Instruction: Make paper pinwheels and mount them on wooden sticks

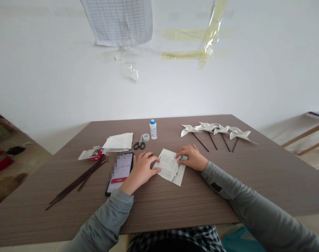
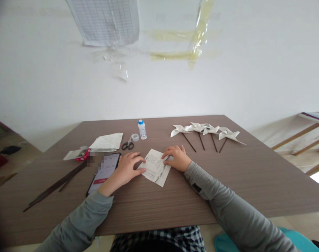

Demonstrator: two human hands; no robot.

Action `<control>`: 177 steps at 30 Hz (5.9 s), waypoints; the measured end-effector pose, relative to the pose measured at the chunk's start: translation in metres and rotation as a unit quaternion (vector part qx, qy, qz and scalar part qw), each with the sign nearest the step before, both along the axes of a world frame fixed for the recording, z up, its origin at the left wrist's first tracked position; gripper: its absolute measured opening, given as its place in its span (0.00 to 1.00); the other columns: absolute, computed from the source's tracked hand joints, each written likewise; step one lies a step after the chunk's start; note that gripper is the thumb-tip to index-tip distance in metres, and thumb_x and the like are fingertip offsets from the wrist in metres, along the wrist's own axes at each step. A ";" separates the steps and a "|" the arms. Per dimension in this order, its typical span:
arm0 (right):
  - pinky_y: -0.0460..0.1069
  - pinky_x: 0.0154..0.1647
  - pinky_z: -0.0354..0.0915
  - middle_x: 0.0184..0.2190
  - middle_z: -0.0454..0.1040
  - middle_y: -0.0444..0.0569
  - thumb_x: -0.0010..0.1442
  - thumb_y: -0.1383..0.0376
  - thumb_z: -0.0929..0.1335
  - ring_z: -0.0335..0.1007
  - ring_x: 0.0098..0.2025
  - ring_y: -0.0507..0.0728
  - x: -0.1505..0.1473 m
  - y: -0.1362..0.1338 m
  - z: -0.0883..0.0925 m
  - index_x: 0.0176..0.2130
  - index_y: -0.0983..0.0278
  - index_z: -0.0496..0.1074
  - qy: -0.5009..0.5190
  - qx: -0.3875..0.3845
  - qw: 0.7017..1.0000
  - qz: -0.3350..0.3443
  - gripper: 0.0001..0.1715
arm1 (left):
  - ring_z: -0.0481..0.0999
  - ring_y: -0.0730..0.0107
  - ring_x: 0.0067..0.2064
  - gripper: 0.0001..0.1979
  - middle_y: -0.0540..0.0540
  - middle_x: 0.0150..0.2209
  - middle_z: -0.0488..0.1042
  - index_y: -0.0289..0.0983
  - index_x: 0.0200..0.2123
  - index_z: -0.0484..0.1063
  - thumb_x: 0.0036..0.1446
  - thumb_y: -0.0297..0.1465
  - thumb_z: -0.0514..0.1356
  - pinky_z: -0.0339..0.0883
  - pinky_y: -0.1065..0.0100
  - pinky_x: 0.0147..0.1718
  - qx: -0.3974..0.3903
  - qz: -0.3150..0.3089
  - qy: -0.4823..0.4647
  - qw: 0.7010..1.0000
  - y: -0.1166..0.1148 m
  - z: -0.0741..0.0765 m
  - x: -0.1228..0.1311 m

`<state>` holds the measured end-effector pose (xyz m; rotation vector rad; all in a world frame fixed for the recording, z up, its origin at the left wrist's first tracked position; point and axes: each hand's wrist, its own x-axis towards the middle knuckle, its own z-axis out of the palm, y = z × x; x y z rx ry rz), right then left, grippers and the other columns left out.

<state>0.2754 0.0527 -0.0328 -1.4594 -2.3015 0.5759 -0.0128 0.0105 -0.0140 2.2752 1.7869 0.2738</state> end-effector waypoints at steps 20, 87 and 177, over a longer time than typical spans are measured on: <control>0.74 0.74 0.64 0.56 0.83 0.57 0.77 0.52 0.77 0.76 0.59 0.69 -0.007 -0.007 -0.007 0.63 0.47 0.89 -0.082 0.113 0.982 0.123 0.18 | 0.65 0.31 0.83 0.22 0.39 0.80 0.73 0.51 0.69 0.85 0.74 0.39 0.71 0.55 0.22 0.81 0.031 0.004 0.021 0.999 -0.004 -0.003 0.004; 0.80 0.86 0.53 0.53 0.90 0.51 0.84 0.59 0.67 0.88 0.57 0.64 -0.003 0.010 -0.023 0.51 0.56 0.80 0.054 0.063 0.993 0.089 0.11 | 0.88 0.46 0.62 0.10 0.38 0.58 0.91 0.41 0.49 0.91 0.76 0.31 0.67 0.76 0.49 0.69 0.046 -0.103 -0.067 0.991 0.012 -0.004 -0.007; 0.77 0.80 0.53 0.58 0.83 0.58 0.84 0.60 0.67 0.78 0.59 0.68 -0.041 -0.024 -0.009 0.69 0.50 0.85 -0.189 0.117 0.974 -0.049 0.23 | 0.87 0.48 0.62 0.19 0.40 0.66 0.87 0.45 0.65 0.87 0.82 0.29 0.59 0.72 0.42 0.70 0.065 -0.067 0.073 0.993 0.012 -0.018 0.006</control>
